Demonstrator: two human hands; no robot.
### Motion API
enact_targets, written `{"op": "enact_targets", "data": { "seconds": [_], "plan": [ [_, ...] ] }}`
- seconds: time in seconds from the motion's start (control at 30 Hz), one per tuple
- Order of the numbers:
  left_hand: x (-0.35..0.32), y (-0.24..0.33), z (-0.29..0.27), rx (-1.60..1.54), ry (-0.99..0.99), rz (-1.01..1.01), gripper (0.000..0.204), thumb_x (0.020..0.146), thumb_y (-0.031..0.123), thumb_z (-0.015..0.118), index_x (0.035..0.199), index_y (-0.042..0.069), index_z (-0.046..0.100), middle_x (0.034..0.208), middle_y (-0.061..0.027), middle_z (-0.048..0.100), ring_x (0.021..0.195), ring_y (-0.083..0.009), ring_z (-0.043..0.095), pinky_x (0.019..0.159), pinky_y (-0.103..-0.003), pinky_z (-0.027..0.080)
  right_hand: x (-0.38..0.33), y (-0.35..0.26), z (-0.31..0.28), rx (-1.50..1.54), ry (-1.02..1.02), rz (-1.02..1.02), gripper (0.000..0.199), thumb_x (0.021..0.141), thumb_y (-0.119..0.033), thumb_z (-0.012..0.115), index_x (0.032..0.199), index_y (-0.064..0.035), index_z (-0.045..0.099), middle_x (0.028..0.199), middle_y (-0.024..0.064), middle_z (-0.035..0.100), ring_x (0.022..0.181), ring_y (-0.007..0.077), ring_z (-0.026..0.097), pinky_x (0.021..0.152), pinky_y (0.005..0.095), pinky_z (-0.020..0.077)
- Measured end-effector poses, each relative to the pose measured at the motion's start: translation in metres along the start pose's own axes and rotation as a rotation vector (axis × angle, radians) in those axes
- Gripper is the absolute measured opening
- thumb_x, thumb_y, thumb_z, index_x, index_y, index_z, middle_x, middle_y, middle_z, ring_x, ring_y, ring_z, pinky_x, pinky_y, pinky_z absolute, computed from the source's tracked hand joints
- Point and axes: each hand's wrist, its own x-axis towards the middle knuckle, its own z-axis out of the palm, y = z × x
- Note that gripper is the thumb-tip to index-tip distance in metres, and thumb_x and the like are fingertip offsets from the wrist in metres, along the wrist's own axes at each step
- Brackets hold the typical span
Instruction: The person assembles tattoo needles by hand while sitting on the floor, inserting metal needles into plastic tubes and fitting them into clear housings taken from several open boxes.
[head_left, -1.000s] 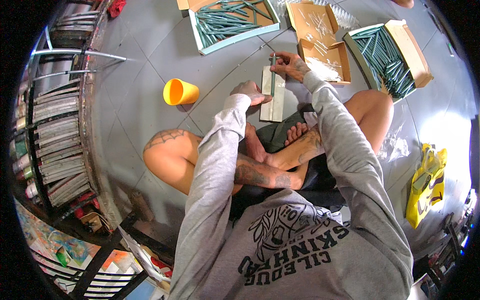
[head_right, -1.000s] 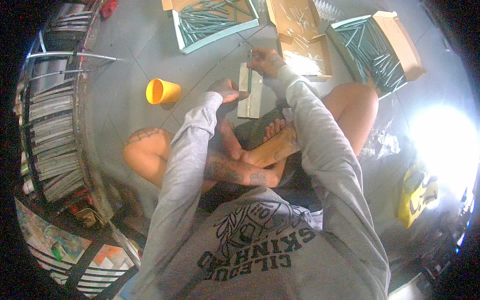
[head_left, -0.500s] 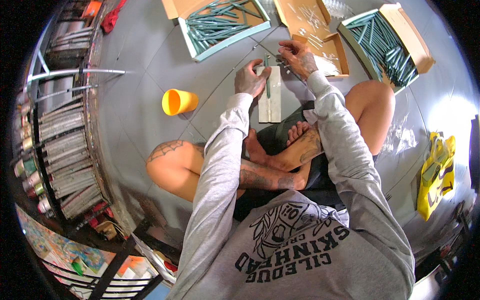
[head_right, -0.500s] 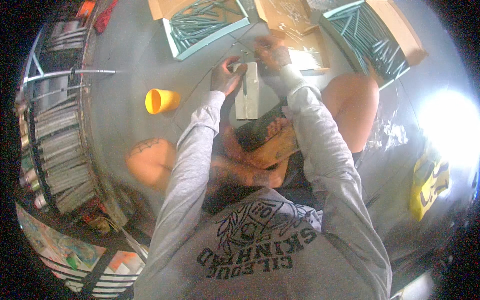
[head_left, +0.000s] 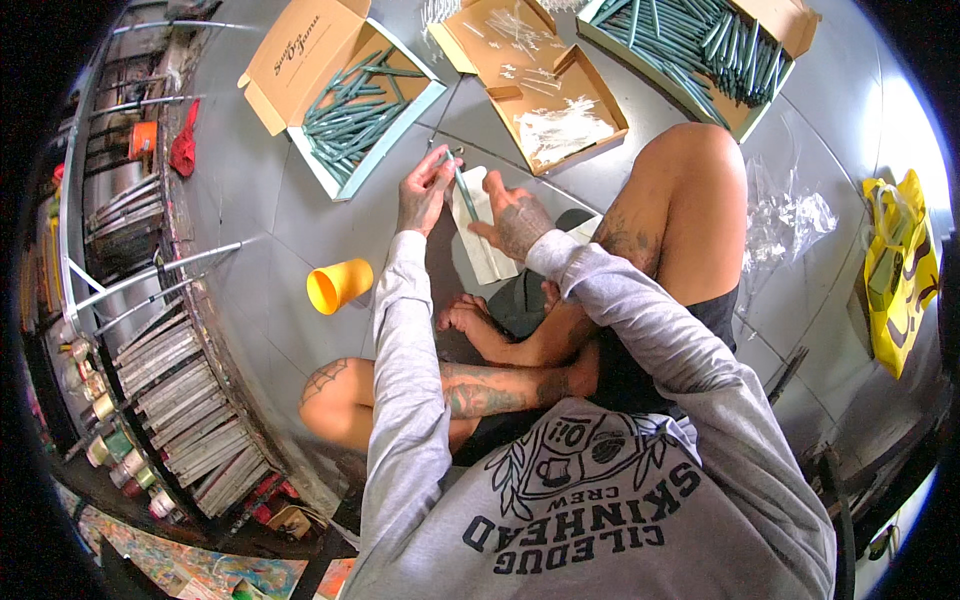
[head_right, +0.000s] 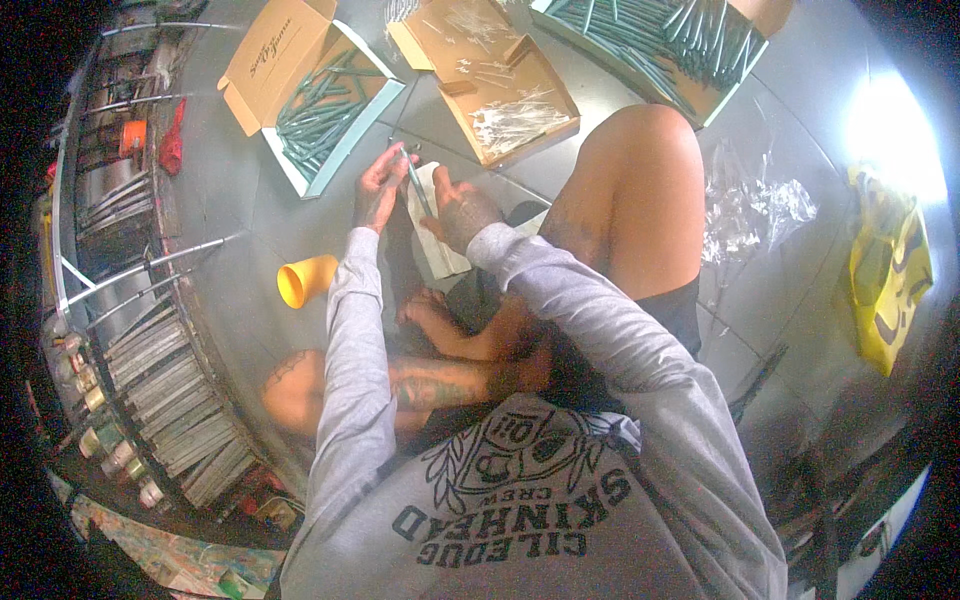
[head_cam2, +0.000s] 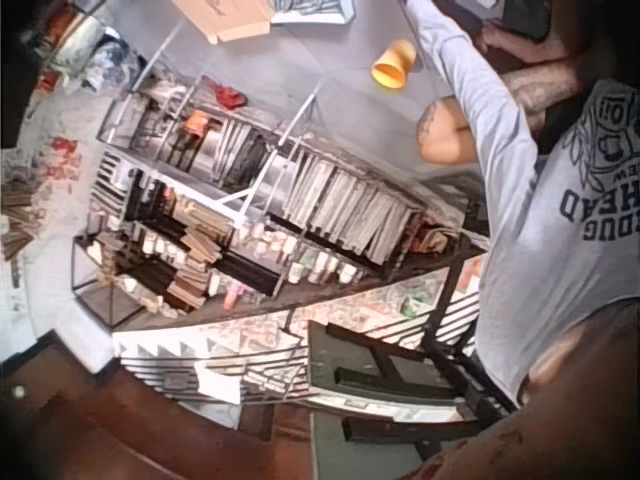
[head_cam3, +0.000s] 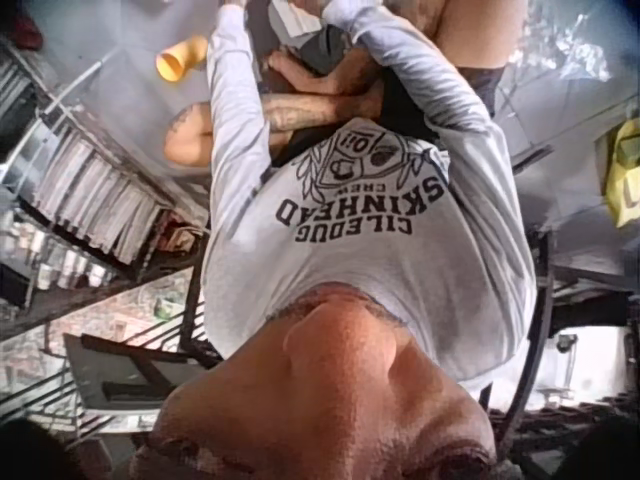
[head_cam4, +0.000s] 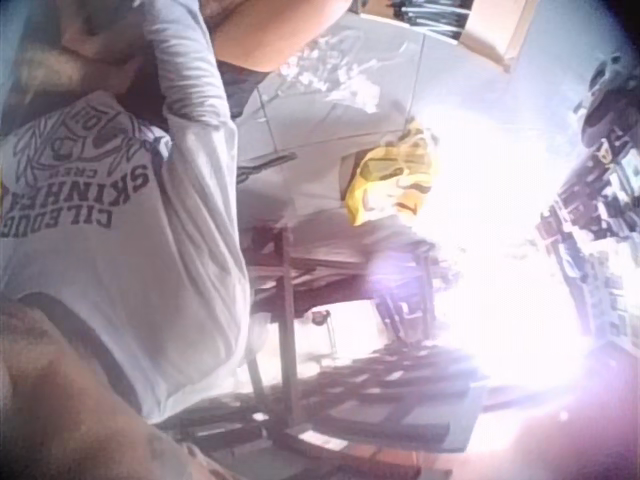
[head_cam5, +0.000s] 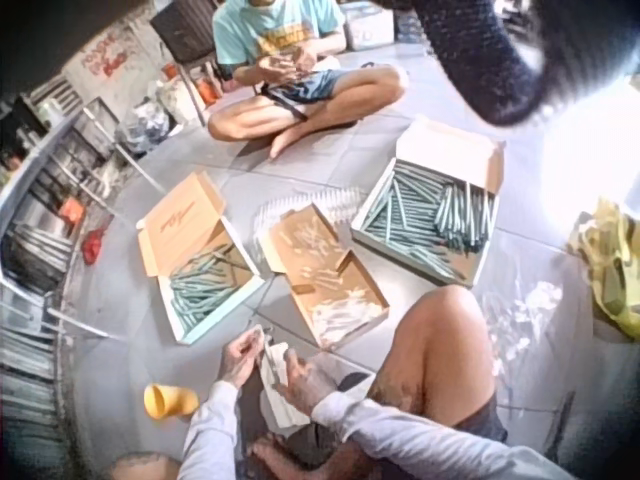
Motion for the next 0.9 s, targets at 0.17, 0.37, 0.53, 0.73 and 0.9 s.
{"op": "enact_targets", "data": {
  "seconds": [0.17, 0.37, 0.53, 0.73, 0.9],
  "plan": [
    [0.005, -0.005, -0.006, -0.133, -0.063, -0.080, 0.041, 0.093, 0.017, 0.070, 0.125, -0.007, 0.061, 0.105, -0.0133, 0.072, 0.101, -0.0147, 0.066, 0.094, -0.025, 0.050, 0.005, -0.008, -0.003, -0.031, -0.240, 0.135, 0.075, 0.079, -0.027, 0.081, 0.128, -0.0110, 0.027, 0.097, 0.0291, 0.065, 0.096, 0.0508, 0.064, 0.080, 0.0563, 0.0524],
    [0.005, 0.001, 0.000, -0.152, -0.018, -0.097, 0.039, 0.091, 0.013, 0.073, 0.121, -0.010, 0.062, 0.104, -0.0147, 0.071, 0.096, -0.0158, 0.067, 0.090, -0.025, 0.053, 0.006, -0.003, -0.004, 0.012, -0.233, 0.149, 0.074, 0.079, -0.024, 0.081, 0.126, -0.0122, 0.026, 0.098, 0.0285, 0.065, 0.097, 0.0494, 0.065, 0.080, 0.0561, 0.0525],
    [0.005, -0.003, -0.005, -0.120, -0.037, -0.106, 0.038, 0.092, 0.013, 0.072, 0.121, -0.009, 0.062, 0.105, -0.0140, 0.071, 0.097, -0.0149, 0.067, 0.090, -0.025, 0.052, 0.005, -0.007, -0.002, 0.011, -0.238, 0.158, 0.070, 0.080, -0.021, 0.079, 0.125, -0.0110, 0.026, 0.098, 0.0278, 0.065, 0.096, 0.0493, 0.065, 0.082, 0.0564, 0.0520],
    [0.003, 0.005, -0.005, -0.117, -0.102, -0.147, 0.038, 0.093, 0.016, 0.070, 0.122, -0.008, 0.062, 0.106, -0.0132, 0.071, 0.098, -0.0142, 0.066, 0.092, -0.025, 0.051, 0.010, -0.006, 0.000, 0.028, -0.212, 0.203, 0.069, 0.079, -0.020, 0.079, 0.123, -0.0116, 0.027, 0.102, 0.0298, 0.064, 0.100, 0.0498, 0.064, 0.085, 0.0553, 0.0515],
    [0.007, 0.005, -0.010, -0.011, -0.173, -0.132, 0.039, 0.095, 0.018, 0.069, 0.124, -0.007, 0.061, 0.107, -0.0136, 0.071, 0.100, -0.0149, 0.066, 0.093, -0.024, 0.050, 0.010, -0.002, -0.006, 0.115, -0.217, 0.191, 0.068, 0.076, -0.018, 0.082, 0.121, -0.0113, 0.031, 0.105, 0.0293, 0.063, 0.103, 0.0503, 0.062, 0.087, 0.0558, 0.0496]
  ]
}}
